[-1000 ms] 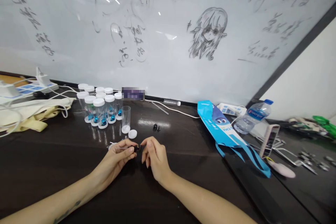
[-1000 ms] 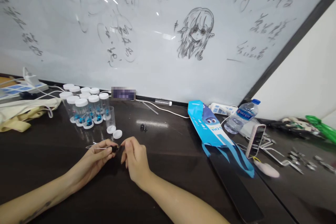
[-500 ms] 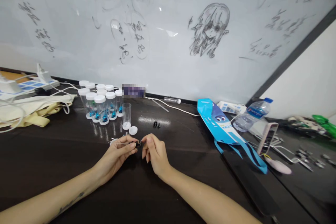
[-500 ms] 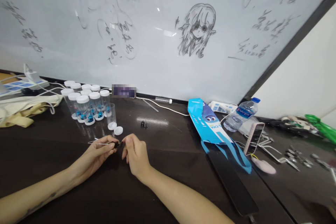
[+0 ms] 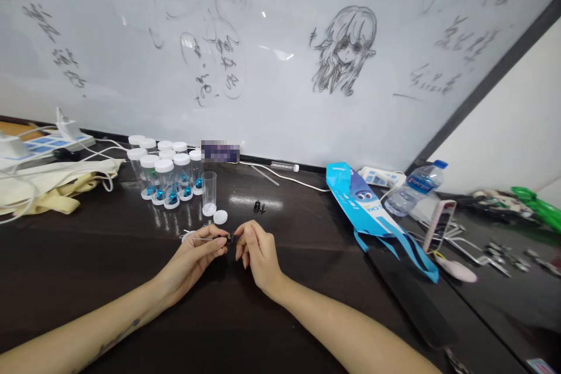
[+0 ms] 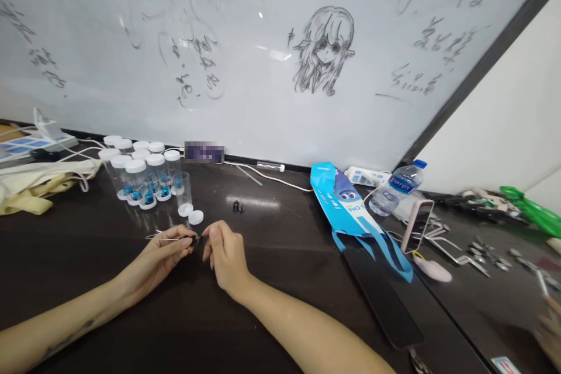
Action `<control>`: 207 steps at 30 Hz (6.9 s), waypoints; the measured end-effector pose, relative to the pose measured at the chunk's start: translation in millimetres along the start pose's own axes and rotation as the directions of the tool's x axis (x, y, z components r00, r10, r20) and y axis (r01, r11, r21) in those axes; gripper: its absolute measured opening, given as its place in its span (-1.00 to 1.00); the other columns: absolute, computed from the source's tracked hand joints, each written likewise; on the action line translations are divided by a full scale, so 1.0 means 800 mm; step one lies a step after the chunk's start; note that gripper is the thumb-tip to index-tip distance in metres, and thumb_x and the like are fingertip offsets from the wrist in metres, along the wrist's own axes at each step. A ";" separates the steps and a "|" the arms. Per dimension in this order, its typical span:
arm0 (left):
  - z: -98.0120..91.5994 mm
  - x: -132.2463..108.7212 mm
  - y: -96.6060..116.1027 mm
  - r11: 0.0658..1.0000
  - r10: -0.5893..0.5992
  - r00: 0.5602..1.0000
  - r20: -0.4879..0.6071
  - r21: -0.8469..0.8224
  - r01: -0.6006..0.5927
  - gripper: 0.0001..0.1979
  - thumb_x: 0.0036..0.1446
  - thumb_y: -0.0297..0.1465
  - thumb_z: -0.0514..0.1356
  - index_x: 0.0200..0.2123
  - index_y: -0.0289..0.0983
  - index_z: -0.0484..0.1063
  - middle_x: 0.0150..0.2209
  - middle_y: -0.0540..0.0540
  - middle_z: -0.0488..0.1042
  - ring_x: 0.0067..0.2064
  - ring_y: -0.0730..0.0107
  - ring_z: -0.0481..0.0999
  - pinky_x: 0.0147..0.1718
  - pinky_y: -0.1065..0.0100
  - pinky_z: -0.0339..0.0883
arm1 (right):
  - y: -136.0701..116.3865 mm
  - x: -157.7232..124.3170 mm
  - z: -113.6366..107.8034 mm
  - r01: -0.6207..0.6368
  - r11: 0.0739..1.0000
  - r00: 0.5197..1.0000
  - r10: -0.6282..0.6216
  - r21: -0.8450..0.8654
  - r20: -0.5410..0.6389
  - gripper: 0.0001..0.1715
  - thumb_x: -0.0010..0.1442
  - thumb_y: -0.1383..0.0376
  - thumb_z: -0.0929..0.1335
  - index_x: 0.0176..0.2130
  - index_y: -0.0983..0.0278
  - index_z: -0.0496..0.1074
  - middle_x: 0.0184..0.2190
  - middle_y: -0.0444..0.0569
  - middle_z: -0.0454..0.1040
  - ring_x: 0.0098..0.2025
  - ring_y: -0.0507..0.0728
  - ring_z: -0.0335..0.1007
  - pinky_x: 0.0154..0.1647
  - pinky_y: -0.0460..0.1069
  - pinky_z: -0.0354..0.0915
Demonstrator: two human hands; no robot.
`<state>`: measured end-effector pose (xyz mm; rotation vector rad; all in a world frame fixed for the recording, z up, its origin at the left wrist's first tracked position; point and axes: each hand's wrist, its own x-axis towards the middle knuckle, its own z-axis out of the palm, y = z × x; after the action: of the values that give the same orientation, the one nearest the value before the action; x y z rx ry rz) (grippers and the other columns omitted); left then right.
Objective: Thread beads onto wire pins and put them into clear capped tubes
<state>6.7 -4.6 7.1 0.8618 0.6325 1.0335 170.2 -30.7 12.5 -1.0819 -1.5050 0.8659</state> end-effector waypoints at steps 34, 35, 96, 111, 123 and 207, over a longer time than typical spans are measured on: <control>0.001 0.002 0.000 1.000 -0.019 0.999 -0.032 -0.010 0.019 -0.87 -0.05 -0.49 0.40 -0.36 -0.31 0.58 -0.36 -0.01 0.53 -0.38 0.55 0.52 -0.30 0.59 0.43 | 0.001 -0.001 -0.002 -0.004 0.998 1.000 0.005 -0.055 0.023 -0.47 0.39 0.00 0.07 -0.25 0.29 0.37 -0.67 -0.20 0.33 -0.70 -0.06 0.16 -0.65 -0.17 0.11; 0.001 0.002 0.000 1.000 -0.019 0.999 -0.029 -0.009 0.019 -0.88 -0.04 -0.49 0.40 -0.35 -0.31 0.58 -0.37 -0.01 0.53 -0.38 0.55 0.52 -0.30 0.59 0.44 | 0.001 -0.001 -0.002 -0.004 0.999 1.000 0.005 -0.051 0.023 -0.48 0.39 0.00 0.07 -0.25 0.29 0.37 -0.67 -0.20 0.33 -0.70 -0.06 0.16 -0.65 -0.18 0.10; -0.002 0.002 -0.005 1.000 -0.013 1.000 -0.017 -0.020 0.012 -0.87 -0.03 -0.48 0.40 -0.35 -0.32 0.57 -0.37 0.01 0.51 -0.39 0.56 0.52 -0.33 0.60 0.45 | 0.008 0.003 -0.001 -0.067 0.997 0.995 0.065 0.024 0.078 -0.42 0.38 -0.01 0.12 -0.47 0.30 0.30 -0.70 -0.18 0.30 -0.72 -0.08 0.13 -0.69 -0.18 0.04; 0.003 0.001 0.000 0.999 -0.030 0.999 -0.031 -0.014 0.030 -0.86 -0.07 -0.47 0.42 -0.36 -0.32 0.58 -0.38 -0.01 0.53 -0.41 0.55 0.51 -0.34 0.59 0.43 | 0.005 0.002 -0.002 -0.051 0.999 0.996 0.051 -0.004 0.072 -0.40 0.36 -0.06 0.10 -0.45 0.29 0.30 -0.70 -0.19 0.28 -0.71 -0.07 0.14 -0.68 -0.17 0.05; 0.001 0.002 -0.001 0.999 -0.033 0.999 -0.023 -0.020 0.033 -0.86 -0.06 -0.47 0.41 -0.36 -0.32 0.57 -0.41 0.01 0.52 -0.41 0.56 0.51 -0.35 0.60 0.42 | 0.002 0.001 -0.003 -0.018 0.993 0.996 0.028 -0.115 0.089 -0.51 0.34 0.01 0.21 -0.48 0.27 0.27 -0.67 -0.21 0.32 -0.67 -0.06 0.18 -0.58 -0.15 0.10; 0.004 -0.002 0.001 1.000 -0.024 1.000 -0.010 -0.020 0.024 -0.89 -0.03 -0.50 0.40 -0.36 -0.33 0.57 -0.37 0.00 0.52 -0.39 0.57 0.52 -0.33 0.61 0.44 | 0.004 0.002 -0.001 -0.008 1.000 0.999 0.009 -0.018 0.043 -0.58 0.40 0.07 0.12 -0.28 0.27 0.34 -0.68 -0.22 0.32 -0.71 -0.08 0.16 -0.66 -0.19 0.08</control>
<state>8.3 -6.5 9.7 0.8306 0.6390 1.0218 171.4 -28.0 10.5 -1.0888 -1.5474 0.8885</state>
